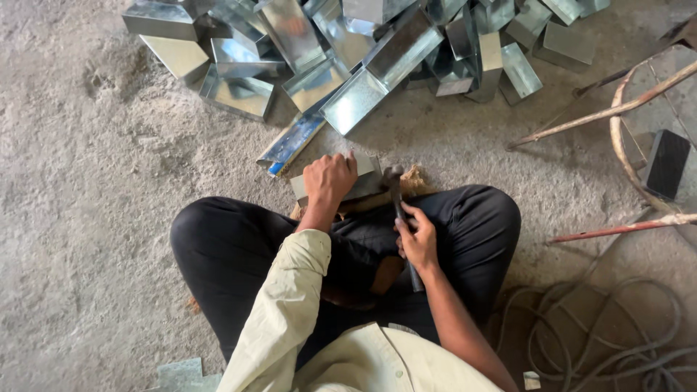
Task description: The person sits on the floor and uses a hammer to strike rectangular metal pieces placed on a wooden block. The person repeatedly picks up metal pieces, positions them, hammers them, and then discards them to the side.
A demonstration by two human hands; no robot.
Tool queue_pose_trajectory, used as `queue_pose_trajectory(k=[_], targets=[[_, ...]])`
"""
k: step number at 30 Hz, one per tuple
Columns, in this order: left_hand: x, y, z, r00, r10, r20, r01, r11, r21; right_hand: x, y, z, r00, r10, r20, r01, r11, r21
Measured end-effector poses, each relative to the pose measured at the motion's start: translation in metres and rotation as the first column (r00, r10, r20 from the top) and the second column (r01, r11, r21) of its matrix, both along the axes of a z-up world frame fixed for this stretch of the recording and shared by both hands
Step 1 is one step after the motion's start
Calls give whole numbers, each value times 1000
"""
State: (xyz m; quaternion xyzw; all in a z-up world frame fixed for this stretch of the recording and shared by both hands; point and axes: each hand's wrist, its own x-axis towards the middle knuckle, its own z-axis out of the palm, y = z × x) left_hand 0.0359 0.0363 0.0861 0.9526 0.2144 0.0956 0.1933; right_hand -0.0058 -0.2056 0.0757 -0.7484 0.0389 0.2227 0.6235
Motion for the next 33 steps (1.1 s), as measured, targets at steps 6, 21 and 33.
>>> queue_pose_trajectory(k=[6, 21, 33], targets=[[-16, -12, -59, 966, -97, 240, 0, 926, 377, 4, 4, -3, 998, -30, 56, 22, 990, 140], [-24, 30, -88, 981, 142, -134, -124, 983, 134, 8, 20, 7, 921, 86, 379, -83, 996, -25], [-44, 16, -91, 975, 205, -85, -220, 946, -240, 46, 33, -49, 998, 62, -18, -57, 977, 206]])
